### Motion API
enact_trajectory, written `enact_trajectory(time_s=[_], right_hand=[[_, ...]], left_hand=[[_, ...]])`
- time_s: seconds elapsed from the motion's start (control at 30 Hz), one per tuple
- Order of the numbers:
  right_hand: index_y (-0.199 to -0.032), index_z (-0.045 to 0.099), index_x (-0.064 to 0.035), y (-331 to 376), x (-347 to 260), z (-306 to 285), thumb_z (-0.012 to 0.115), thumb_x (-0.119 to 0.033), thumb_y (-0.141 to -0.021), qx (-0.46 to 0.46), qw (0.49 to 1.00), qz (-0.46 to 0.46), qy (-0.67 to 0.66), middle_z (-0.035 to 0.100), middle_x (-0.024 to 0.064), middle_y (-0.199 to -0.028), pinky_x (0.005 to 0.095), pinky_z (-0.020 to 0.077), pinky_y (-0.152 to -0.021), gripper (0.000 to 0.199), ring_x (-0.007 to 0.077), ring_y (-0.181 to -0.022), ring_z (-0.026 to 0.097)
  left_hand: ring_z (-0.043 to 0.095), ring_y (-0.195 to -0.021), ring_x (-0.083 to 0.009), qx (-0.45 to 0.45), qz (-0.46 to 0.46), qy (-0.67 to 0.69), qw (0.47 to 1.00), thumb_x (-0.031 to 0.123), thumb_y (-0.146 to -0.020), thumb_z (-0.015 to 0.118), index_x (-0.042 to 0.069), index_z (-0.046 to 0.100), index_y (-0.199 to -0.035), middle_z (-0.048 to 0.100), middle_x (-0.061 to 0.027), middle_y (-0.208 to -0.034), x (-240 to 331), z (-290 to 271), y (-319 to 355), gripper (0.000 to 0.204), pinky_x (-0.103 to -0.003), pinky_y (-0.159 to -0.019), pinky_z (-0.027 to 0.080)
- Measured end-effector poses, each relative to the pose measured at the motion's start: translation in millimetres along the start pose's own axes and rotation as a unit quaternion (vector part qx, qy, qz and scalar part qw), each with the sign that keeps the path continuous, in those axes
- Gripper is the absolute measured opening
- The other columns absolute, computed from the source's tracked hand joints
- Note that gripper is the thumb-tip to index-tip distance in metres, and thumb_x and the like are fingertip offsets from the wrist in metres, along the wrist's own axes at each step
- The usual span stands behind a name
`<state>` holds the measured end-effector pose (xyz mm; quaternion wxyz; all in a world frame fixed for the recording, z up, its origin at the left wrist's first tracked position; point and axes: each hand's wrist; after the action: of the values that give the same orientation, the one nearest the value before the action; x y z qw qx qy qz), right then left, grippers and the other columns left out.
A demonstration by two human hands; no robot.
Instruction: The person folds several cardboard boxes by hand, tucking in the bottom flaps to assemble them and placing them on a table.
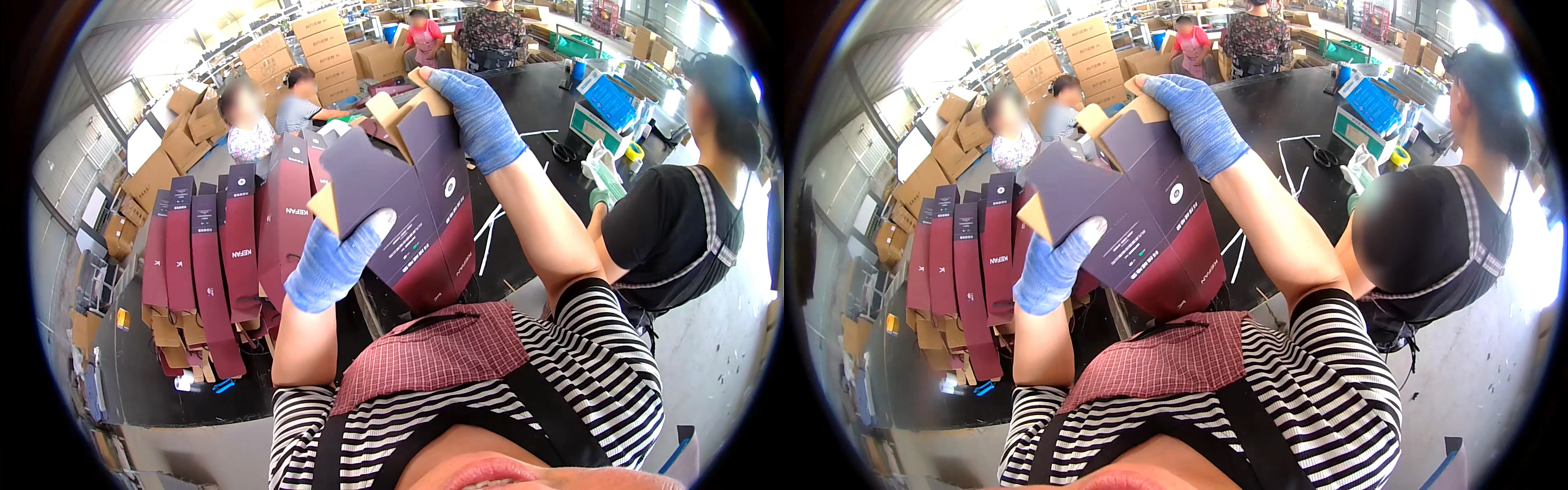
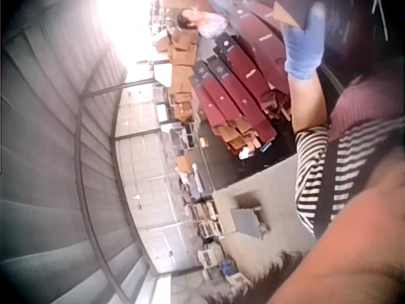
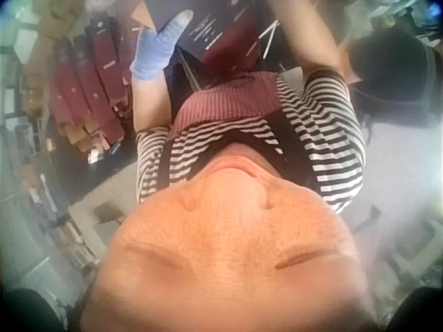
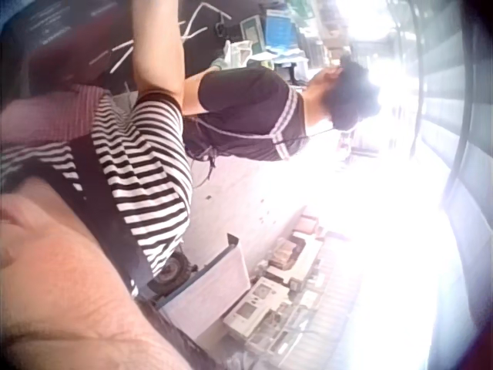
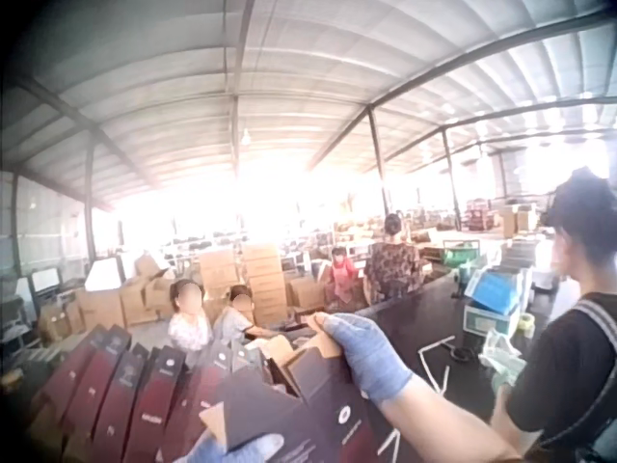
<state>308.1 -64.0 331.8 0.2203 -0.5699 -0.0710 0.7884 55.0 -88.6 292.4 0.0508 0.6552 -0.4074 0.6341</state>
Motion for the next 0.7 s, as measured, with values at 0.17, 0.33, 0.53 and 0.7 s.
enact_trajectory(time_s=[0.17, 0.33, 0.53, 0.7], right_hand=[[-0.1, 0.071, -0.0037, -5.2, 3.9, -2.3, 0.073, -0.034, -0.092, 0.0, 1.0, 0.025, -0.018, 0.072, 0.0075, -0.087, 0.027, 0.0562, -0.063, 0.031, 0.0138, -0.071, 0.069], [-0.1, 0.071, -0.0046, -2.0, 6.2, -1.7, 0.071, -0.034, -0.093, -0.002, 0.999, 0.032, -0.033, 0.072, 0.0068, -0.086, 0.0264, 0.0563, -0.066, 0.03, 0.013, -0.073, 0.068], [-0.122, 0.06, -0.0016, 9.7, 28.5, 3.7, 0.072, -0.015, -0.095, 0.124, 0.952, -0.275, 0.051, 0.065, 0.0061, -0.105, 0.0265, 0.0526, -0.079, 0.033, 0.0104, -0.091, 0.062], [-0.105, 0.069, -0.0052, 33.6, 45.3, 9.7, 0.061, -0.004, -0.09, 0.141, 0.728, -0.548, 0.387, 0.066, 0.0102, -0.112, 0.0405, 0.0472, -0.093, 0.018, 0.0295, -0.099, 0.062]], left_hand=[[0.052, -0.129, -0.0204, -0.039, 0.053, 0.106, 0.992, 0.041, -0.091, 0.075, 0.001, 0.034, -0.155, 0.052, -0.0127, -0.143, -26.7, -6.9, -8.6, 0.085, -0.038, -0.106, 0.045], [0.046, -0.141, -0.0301, -0.074, -0.023, 0.236, 0.969, 0.098, -0.069, 0.049, -0.001, 0.028, -0.157, 0.045, -0.0192, -0.152, -10.3, -5.8, -37.9, 0.134, -0.045, -0.116, 0.039], [0.049, -0.138, -0.031, -0.119, 0.026, 0.226, 0.967, 0.088, -0.077, 0.054, -0.002, 0.029, -0.156, 0.045, -0.0202, -0.152, -31.8, -12.3, -38.7, 0.122, -0.045, -0.114, 0.041], [0.048, -0.137, -0.0303, -0.038, 0.044, 0.233, 0.971, 0.065, -0.087, 0.061, 0.003, 0.029, -0.156, 0.046, -0.0157, -0.15, -57.2, -9.1, -22.4, 0.098, -0.047, -0.114, 0.04]])
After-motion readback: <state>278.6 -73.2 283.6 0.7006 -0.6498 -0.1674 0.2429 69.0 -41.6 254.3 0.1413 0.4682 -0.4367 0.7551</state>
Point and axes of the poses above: each hand's wrist, its own y-axis away from the middle knuckle, its own z-axis out of the palm, x = y × z
